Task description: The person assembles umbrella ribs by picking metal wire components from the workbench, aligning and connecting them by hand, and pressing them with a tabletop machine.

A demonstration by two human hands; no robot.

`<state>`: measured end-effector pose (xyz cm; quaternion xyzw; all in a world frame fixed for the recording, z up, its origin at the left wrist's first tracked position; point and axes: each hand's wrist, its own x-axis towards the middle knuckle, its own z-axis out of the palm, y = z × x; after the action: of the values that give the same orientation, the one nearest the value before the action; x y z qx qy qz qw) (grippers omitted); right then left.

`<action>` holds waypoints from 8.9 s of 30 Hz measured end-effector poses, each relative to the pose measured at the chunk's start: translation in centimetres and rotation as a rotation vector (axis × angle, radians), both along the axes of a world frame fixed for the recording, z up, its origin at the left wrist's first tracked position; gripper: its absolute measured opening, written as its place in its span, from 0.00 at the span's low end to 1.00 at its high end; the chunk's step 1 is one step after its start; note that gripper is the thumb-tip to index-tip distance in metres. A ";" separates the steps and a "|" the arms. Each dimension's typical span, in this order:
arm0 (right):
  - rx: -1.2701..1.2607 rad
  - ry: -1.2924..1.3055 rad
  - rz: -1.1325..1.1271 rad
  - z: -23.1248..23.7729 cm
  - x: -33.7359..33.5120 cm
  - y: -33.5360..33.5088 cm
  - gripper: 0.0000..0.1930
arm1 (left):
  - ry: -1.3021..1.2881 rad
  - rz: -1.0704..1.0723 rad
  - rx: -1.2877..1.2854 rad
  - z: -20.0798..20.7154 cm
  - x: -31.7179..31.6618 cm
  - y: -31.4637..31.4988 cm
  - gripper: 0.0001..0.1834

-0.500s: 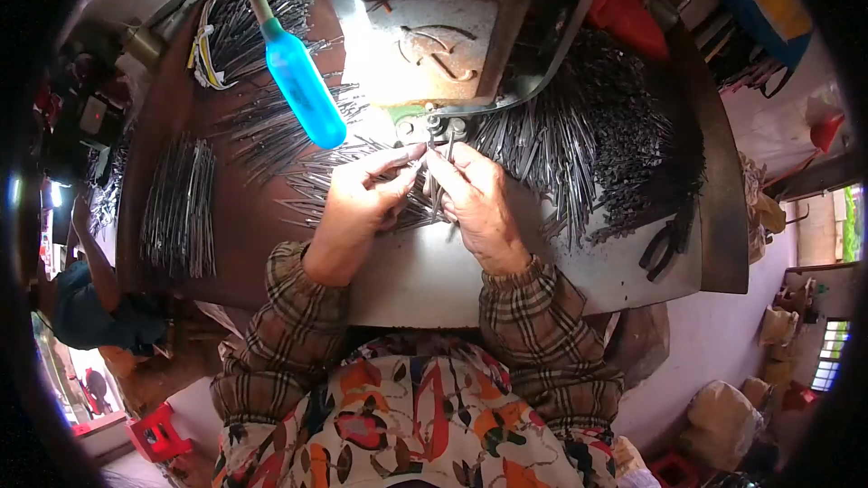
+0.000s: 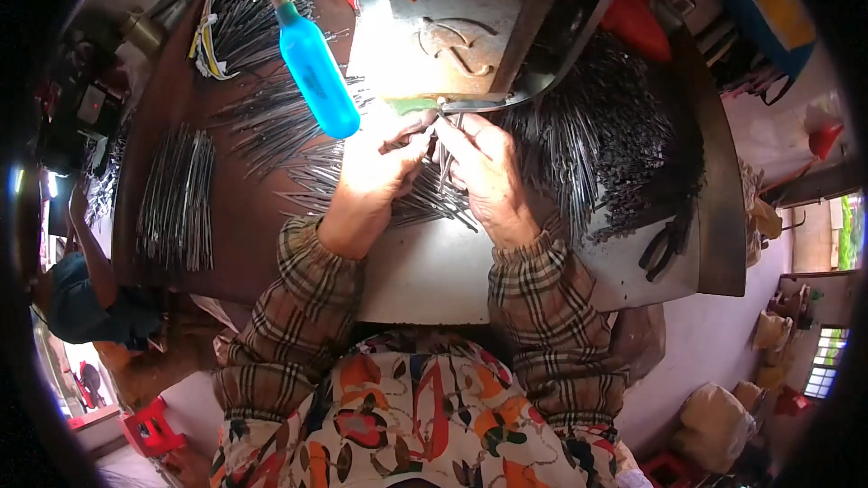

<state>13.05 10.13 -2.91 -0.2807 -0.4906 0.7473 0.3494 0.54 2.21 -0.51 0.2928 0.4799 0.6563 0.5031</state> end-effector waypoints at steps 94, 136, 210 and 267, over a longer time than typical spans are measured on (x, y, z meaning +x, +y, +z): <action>-0.238 0.139 -0.099 0.2 1.7 0.4 0.06 | 1.205 0.263 0.257 -1.3 -2.8 -1.3 0.08; -0.106 0.239 -0.372 -1.1 0.4 1.0 0.09 | 1.086 0.215 0.422 -3.3 -2.9 1.5 0.15; 1.397 -0.701 -0.081 3.2 5.2 -0.2 0.08 | 0.012 0.039 -0.038 -1.0 2.4 -1.9 0.20; 0.012 -0.105 -0.141 1.1 -1.0 -1.1 0.10 | -0.001 -0.064 -0.283 1.3 0.8 -6.0 0.14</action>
<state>12.09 9.03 -1.82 -0.3511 -0.4919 0.7021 0.3766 1.34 -3.76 0.80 0.2336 0.5578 0.5659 0.5604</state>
